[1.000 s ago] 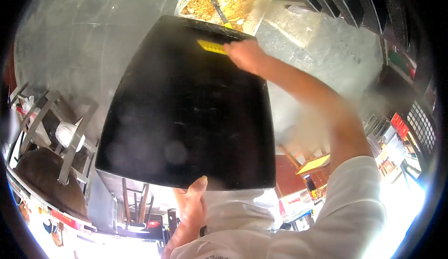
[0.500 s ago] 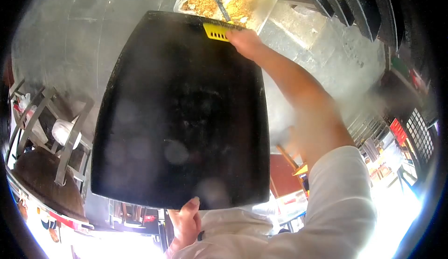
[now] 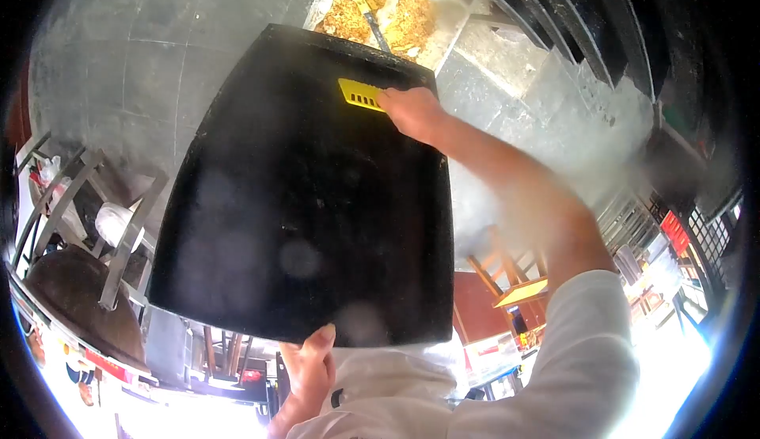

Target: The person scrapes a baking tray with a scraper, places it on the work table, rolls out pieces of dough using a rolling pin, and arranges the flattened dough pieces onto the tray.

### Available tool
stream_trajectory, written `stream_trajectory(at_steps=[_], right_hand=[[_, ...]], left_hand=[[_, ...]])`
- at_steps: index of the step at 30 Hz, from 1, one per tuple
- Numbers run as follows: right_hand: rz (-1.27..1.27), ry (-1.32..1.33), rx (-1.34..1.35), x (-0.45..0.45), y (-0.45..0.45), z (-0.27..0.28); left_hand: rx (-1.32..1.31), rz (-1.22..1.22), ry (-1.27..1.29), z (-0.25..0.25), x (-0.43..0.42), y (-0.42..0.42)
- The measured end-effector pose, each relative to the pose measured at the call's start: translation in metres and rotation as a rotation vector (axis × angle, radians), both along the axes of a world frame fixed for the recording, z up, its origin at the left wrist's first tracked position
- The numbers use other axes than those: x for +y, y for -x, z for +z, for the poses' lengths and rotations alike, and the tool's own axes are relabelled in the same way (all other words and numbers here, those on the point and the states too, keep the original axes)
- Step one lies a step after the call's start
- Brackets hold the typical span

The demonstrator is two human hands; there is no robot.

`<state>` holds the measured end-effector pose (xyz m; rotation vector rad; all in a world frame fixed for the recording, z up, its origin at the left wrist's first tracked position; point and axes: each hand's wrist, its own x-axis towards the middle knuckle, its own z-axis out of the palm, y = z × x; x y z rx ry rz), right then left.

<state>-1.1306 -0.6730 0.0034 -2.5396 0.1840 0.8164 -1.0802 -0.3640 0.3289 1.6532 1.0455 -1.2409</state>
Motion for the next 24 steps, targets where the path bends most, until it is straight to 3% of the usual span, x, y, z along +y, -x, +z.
stream_trajectory(at_steps=[2,4,5,6,8,11,15,19,20,21,23,24], right_hand=[[-0.043,0.044,0.019,-0.005,0.002,-0.033],[-0.12,0.034,-0.131,-0.022,-0.004,-0.058],[-0.191,-0.008,0.059,-0.027,-0.011,-0.061],[-0.093,0.02,-0.073,-0.031,-0.012,-0.061],[-0.201,0.107,-0.215,-0.032,-0.014,-0.056],[-0.277,0.268,-0.217,-0.046,-0.02,-0.044],[-0.221,-0.008,-0.114,-0.045,-0.012,-0.011],[-0.169,-0.131,-0.272,-0.013,0.007,-0.016],[-0.128,-0.124,-0.183,-0.006,0.012,-0.022],[-0.289,-0.185,0.015,-0.007,0.012,-0.028],[-0.307,-0.12,0.115,-0.017,0.016,-0.053],[-0.164,-0.002,0.017,-0.028,0.023,-0.076]], left_hand=[[0.024,0.016,-0.012,0.004,0.003,0.006],[-0.015,0.023,-0.031,0.008,-0.001,0.015],[-0.04,0.027,-0.036,0.01,-0.004,0.017],[-0.07,0.038,-0.069,0.01,0.0,0.023],[-0.066,0.079,-0.062,0.005,0.005,0.027],[0.096,0.017,-0.046,0.007,-0.004,0.005],[-0.032,-0.002,-0.033,-0.005,-0.005,0.008],[0.058,0.024,-0.032,-0.001,0.004,0.0],[0.047,0.051,-0.022,-0.001,0.006,-0.002],[-0.044,0.112,-0.007,-0.003,0.006,0.001],[-0.093,0.146,-0.044,0.0,0.007,0.007],[-0.05,0.119,-0.09,0.004,0.01,0.009]])
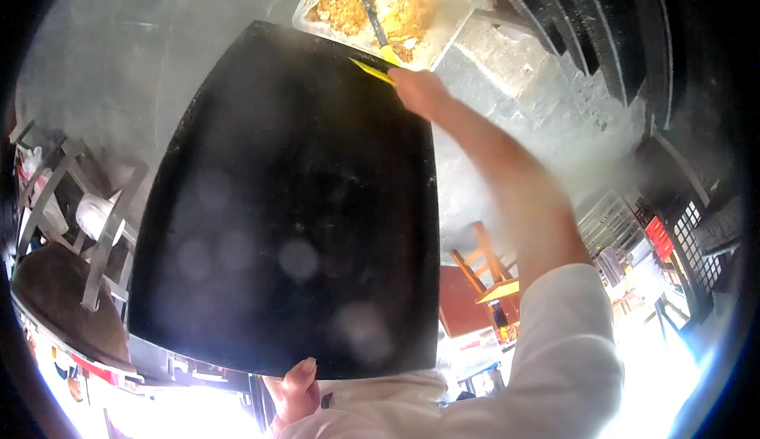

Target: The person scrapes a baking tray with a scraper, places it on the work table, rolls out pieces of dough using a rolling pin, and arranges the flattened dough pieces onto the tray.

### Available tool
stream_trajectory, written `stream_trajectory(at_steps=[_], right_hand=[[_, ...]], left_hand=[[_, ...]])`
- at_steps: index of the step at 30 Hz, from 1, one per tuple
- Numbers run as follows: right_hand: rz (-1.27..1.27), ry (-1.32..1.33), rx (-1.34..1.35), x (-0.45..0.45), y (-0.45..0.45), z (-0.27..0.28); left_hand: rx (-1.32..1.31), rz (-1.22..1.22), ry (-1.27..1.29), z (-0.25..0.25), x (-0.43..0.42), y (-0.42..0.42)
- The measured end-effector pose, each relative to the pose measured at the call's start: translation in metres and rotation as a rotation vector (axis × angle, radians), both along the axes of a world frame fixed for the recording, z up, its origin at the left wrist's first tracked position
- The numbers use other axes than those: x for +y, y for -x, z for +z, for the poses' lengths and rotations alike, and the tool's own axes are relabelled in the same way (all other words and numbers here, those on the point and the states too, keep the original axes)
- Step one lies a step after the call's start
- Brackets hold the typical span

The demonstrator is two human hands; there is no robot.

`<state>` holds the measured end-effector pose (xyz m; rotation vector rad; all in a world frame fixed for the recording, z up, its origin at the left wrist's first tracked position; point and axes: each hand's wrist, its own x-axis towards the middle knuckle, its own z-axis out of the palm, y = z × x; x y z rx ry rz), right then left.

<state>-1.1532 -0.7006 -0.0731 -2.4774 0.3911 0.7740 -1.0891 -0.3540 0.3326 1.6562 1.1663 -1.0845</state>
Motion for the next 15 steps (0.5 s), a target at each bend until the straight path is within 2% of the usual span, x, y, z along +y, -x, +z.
stream_trajectory(at_steps=[1,2,3,6,10,11,15], right_hand=[[0.014,-0.134,-0.059,-0.004,0.0,-0.002],[-0.019,-0.174,0.111,0.0,-0.004,-0.008],[0.019,-0.133,0.017,0.009,-0.005,-0.007],[0.159,0.043,-0.366,-0.003,-0.034,0.006],[0.151,0.263,-0.334,-0.049,-0.075,0.042],[0.081,0.143,-0.39,-0.054,-0.075,0.054],[-0.326,-0.202,-0.162,-0.025,-0.042,0.102]], left_hand=[[0.048,-0.023,-0.042,0.004,0.003,0.002],[0.139,-0.08,-0.085,0.008,0.01,0.003],[0.231,-0.137,-0.121,0.012,0.016,0.005],[0.101,-0.127,-0.038,0.0,0.001,0.006],[-0.06,-0.336,0.052,-0.004,-0.013,-0.005],[-0.064,-0.339,0.036,-0.002,-0.017,-0.009],[0.044,-0.217,-0.023,0.003,-0.024,-0.02]])
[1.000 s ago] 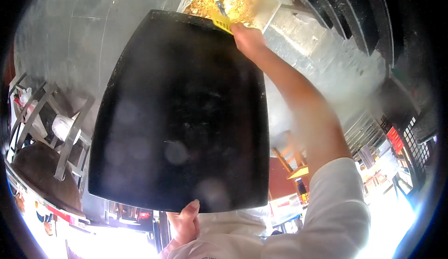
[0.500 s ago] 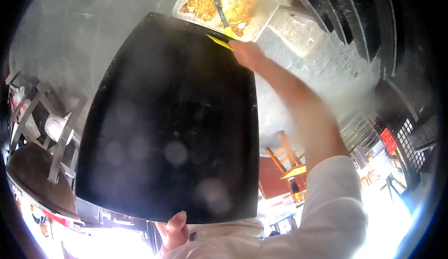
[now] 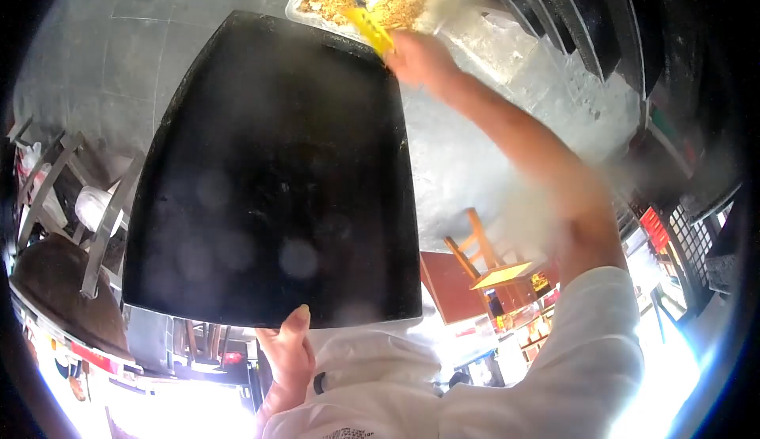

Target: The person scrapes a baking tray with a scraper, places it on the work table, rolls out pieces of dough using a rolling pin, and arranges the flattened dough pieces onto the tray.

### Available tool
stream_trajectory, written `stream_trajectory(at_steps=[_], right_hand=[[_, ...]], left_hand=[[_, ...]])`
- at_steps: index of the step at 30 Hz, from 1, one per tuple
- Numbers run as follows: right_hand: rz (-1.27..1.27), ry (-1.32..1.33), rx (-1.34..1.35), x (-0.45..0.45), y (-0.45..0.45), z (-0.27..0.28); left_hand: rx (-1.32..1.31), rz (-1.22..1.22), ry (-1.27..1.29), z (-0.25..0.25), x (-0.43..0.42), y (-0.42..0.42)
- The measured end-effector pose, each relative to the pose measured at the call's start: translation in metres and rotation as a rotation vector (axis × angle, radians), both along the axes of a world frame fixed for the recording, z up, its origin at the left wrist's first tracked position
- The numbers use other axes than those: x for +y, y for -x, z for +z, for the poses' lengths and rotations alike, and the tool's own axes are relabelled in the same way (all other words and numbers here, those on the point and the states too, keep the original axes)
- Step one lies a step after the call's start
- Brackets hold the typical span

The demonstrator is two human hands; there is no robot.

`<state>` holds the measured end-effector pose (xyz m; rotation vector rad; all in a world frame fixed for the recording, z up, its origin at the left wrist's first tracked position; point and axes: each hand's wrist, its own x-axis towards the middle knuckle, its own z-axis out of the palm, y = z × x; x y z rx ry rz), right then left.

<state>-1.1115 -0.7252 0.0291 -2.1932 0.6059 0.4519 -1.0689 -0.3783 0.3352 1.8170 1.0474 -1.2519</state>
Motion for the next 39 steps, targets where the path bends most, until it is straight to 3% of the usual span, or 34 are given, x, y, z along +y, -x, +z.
stream_trajectory(at_steps=[1,4,6,7,9,11,12,13,17,19,21,23,24,26,29,30,31,32,33,35,36,37,38,39], right_hand=[[0.018,-0.069,0.095,0.011,0.013,0.006],[-0.066,-0.273,0.396,0.061,0.011,0.095],[0.084,-0.177,0.006,0.09,0.029,0.131],[0.186,-0.245,-0.012,0.092,0.032,0.143],[0.073,-0.334,-0.028,0.083,0.059,0.115],[0.021,-0.284,0.162,0.043,0.056,0.066],[0.163,-0.042,-0.182,0.029,0.044,0.051],[0.225,-0.004,-0.166,0.015,0.043,0.031],[-0.095,-0.427,0.262,0.039,0.031,0.064],[0.231,-0.227,0.113,0.047,0.04,0.089],[0.111,-0.252,0.082,0.046,0.052,0.086],[0.122,-0.14,0.035,0.031,0.045,0.068],[0.256,0.006,0.074,0.026,0.038,0.067],[0.209,-0.078,0.008,0.044,0.028,0.075],[0.128,-0.393,0.144,0.087,0.008,0.136],[0.116,-0.623,0.473,0.103,-0.016,0.178],[0.217,-0.583,0.181,0.127,-0.001,0.191],[0.261,-0.649,0.149,0.136,-0.016,0.21],[0.375,-0.833,0.286,0.13,-0.034,0.218],[0.314,-1.307,0.696,0.123,-0.06,0.195],[0.369,-1.127,0.656,0.12,-0.071,0.173],[0.05,-1.178,0.681,0.12,-0.066,0.137],[-0.096,-1.176,0.553,0.11,-0.062,0.088],[-0.222,-0.997,0.465,0.098,-0.067,0.06]], left_hand=[[0.037,0.038,-0.009,0.002,0.001,-0.002],[0.064,0.096,0.014,0.004,0.001,-0.008],[0.021,0.105,0.03,0.002,0.0,-0.007],[0.011,0.111,0.016,0.001,-0.002,-0.008],[0.013,0.133,-0.034,0.002,-0.004,-0.012],[-0.024,0.149,-0.022,0.003,0.006,-0.008],[-0.081,0.153,0.026,0.0,0.013,-0.002],[-0.102,0.148,0.035,0.001,0.018,0.002],[-0.137,0.105,0.062,0.002,0.019,0.001],[-0.156,0.096,0.094,-0.003,0.027,0.01],[-0.161,0.099,0.117,-0.008,0.03,0.013],[-0.082,0.078,0.104,0.0,0.031,0.01],[-0.031,0.061,0.098,0.006,0.03,0.006],[0.061,0.023,0.08,0.014,0.019,-0.008],[-0.192,0.005,0.166,-0.008,0.029,0.014],[-0.224,-0.007,0.188,-0.011,0.028,0.015],[-0.202,0.033,0.213,-0.014,0.026,0.016],[-0.175,0.073,0.242,-0.018,0.024,0.016],[-0.169,0.053,0.271,-0.02,0.025,0.015],[-0.143,0.039,0.284,-0.019,0.03,0.017],[-0.128,0.044,0.271,-0.015,0.033,0.02],[-0.063,-0.005,0.293,-0.013,0.04,0.017],[-0.075,0.007,0.246,-0.014,0.047,0.024],[-0.077,0.006,0.235,-0.013,0.051,0.026]])
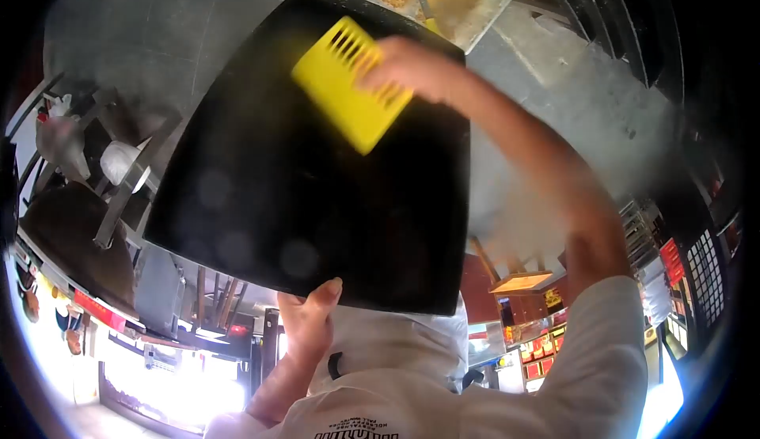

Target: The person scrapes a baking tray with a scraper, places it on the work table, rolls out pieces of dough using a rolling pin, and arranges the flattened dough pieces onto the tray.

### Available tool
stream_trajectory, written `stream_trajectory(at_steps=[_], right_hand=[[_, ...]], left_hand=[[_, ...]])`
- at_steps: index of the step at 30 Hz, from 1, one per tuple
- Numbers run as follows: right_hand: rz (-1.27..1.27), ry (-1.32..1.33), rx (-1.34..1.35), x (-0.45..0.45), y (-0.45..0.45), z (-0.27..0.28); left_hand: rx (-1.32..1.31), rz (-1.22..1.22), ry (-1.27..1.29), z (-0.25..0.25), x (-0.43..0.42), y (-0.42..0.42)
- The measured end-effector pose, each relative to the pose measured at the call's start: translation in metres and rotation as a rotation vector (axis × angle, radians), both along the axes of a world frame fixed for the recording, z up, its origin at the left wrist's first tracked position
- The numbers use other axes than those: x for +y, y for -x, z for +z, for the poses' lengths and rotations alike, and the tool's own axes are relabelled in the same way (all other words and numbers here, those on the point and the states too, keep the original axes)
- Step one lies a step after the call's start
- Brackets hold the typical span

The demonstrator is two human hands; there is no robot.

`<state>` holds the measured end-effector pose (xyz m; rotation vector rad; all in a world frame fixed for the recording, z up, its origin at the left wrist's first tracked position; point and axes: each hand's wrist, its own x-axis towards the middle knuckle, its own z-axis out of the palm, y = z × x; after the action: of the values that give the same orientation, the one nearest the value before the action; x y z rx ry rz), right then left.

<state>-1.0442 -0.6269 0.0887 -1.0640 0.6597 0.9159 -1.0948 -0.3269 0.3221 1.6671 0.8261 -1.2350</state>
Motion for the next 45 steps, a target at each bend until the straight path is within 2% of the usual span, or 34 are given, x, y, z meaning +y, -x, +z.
stream_trajectory(at_steps=[1,2,4,6,9,10,12,13,14,16,17,19,20,22,23,26,27,29,30,32,36,37,38,40,43,45], right_hand=[[-0.071,-0.01,-0.052,-0.005,-0.015,-0.003],[-0.013,0.027,-0.069,-0.005,-0.018,0.001],[0.053,-0.252,-0.007,0.035,-0.022,0.049],[0.379,-0.412,-0.357,0.078,-0.021,0.099],[0.269,-0.387,-0.103,0.069,-0.022,0.082],[0.074,-0.323,-0.01,0.053,-0.012,0.042],[-0.134,0.074,0.007,0.004,-0.018,-0.009],[0.031,0.352,-0.169,-0.019,-0.015,-0.042],[0.234,0.451,-0.257,-0.027,-0.021,-0.026],[0.618,0.636,-0.503,0.028,-0.017,0.022],[0.674,0.707,-0.78,0.052,-0.011,0.062],[0.566,0.664,-0.946,0.089,-0.002,0.127],[0.715,0.744,-1.053,0.097,0.001,0.146],[0.589,0.709,-0.953,0.094,0.003,0.138],[0.599,0.782,-0.896,0.088,0.005,0.116],[0.696,0.977,-0.727,0.054,-0.003,0.003],[0.681,1.033,-0.723,0.039,-0.006,-0.038],[0.641,1.13,-0.721,0.011,-0.017,-0.118],[0.62,1.161,-0.715,0.0,-0.022,-0.148],[0.639,1.182,-0.734,-0.007,-0.035,-0.173],[0.566,1.354,-0.739,-0.006,-0.031,-0.168],[0.575,1.308,-0.553,-0.014,-0.039,-0.141],[0.467,1.334,-0.459,-0.022,-0.038,-0.14],[0.471,1.321,-0.459,-0.03,-0.035,-0.126],[0.507,1.02,-0.556,-0.017,-0.033,-0.116],[0.612,1.001,-0.65,0.003,-0.035,-0.119]], left_hand=[[-0.002,0.0,-0.012,0.001,0.003,0.001],[-0.002,-0.012,0.013,0.003,0.002,-0.003],[0.007,-0.009,0.028,-0.002,-0.003,-0.006],[0.056,-0.003,0.007,-0.001,-0.006,-0.006],[-0.001,-0.015,0.003,-0.002,0.009,0.009],[0.005,-0.037,0.006,0.0,0.009,0.006],[0.015,-0.081,0.013,0.005,0.011,0.0],[0.018,-0.092,0.015,0.007,0.009,-0.001],[0.031,-0.11,0.019,0.009,0.009,0.0],[0.015,-0.073,0.01,0.002,0.008,0.004],[-0.005,-0.048,0.014,-0.001,0.003,0.003],[-0.052,-0.002,0.033,-0.002,-0.011,-0.006],[-0.08,0.021,0.046,-0.001,-0.017,-0.011],[-0.094,0.039,0.02,0.003,-0.013,-0.008],[-0.099,0.049,0.007,0.006,-0.01,-0.004],[-0.082,0.092,-0.016,0.018,-0.013,-0.002],[-0.074,-0.023,-0.048,0.023,-0.019,-0.01],[-0.002,-0.002,-0.023,0.019,-0.009,0.0],[0.004,0.005,-0.058,0.015,-0.009,0.004],[0.037,0.012,-0.135,0.015,-0.008,0.014],[0.192,0.006,-0.115,0.015,0.011,0.031],[0.195,-0.019,-0.115,0.016,0.013,0.032],[0.219,0.001,-0.103,0.018,0.01,0.03],[0.289,0.086,-0.073,0.021,-0.014,0.008],[0.244,0.115,-0.053,0.02,-0.024,0.001],[0.208,0.066,-0.042,0.018,-0.019,0.005]])
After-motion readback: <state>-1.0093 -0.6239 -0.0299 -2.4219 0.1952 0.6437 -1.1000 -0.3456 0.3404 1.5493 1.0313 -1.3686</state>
